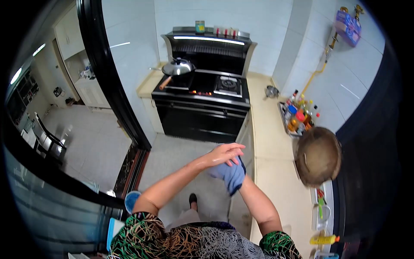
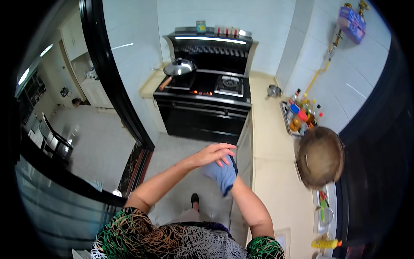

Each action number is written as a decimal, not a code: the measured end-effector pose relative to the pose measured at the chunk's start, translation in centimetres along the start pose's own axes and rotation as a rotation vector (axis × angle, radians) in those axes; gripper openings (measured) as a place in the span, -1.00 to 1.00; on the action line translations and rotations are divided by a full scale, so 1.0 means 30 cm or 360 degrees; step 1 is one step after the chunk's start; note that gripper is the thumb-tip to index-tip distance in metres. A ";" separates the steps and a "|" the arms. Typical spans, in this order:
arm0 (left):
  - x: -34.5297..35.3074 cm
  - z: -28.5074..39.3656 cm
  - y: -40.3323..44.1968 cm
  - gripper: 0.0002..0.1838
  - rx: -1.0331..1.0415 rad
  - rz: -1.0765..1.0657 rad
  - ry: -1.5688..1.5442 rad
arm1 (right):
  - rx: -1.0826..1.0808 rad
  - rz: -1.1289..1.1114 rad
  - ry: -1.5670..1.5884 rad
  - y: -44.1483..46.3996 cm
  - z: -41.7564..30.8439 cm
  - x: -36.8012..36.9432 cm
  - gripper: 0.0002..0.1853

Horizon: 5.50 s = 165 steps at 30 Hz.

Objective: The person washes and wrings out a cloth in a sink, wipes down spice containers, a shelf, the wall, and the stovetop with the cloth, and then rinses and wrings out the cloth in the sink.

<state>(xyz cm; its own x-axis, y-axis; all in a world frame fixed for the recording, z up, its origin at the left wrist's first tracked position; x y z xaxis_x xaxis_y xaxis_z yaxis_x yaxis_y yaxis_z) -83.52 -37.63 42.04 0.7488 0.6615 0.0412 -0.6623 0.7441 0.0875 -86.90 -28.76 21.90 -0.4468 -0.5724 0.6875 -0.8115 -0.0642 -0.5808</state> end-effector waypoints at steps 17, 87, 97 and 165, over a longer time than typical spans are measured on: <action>-0.836 0.138 0.879 -0.41 0.1101 0.0766 -0.0564 | -0.0376 -0.0332 -0.0304 0.694 -0.579 0.658 -0.57; -2.596 0.498 2.077 0.06 0.0881 0.0709 0.1019 | -0.1246 -0.1204 -0.3480 2.091 -1.724 2.600 -0.58; -2.598 0.486 2.067 0.22 0.0631 0.0821 0.1027 | -0.0881 -0.0711 -0.3452 1.956 -1.941 2.448 -0.61; -2.439 0.503 1.758 -0.56 0.0694 0.1507 -0.0826 | -0.2298 -0.0333 -0.2652 1.554 -2.113 2.254 -0.60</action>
<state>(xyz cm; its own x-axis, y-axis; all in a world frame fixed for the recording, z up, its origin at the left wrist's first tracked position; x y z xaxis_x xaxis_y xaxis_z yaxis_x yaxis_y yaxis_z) -172.83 -48.19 58.65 -0.0521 0.7432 0.6671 -0.9728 -0.1886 0.1342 -178.81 -18.64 68.96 -0.3475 -0.6637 -0.6624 -0.7860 -0.1790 0.5917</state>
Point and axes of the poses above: each hand's wrist, its own y-axis towards the middle knuckle, its own x-axis out of the palm, z = x × y, the point moved 7 cm from there along y, towards the middle knuckle
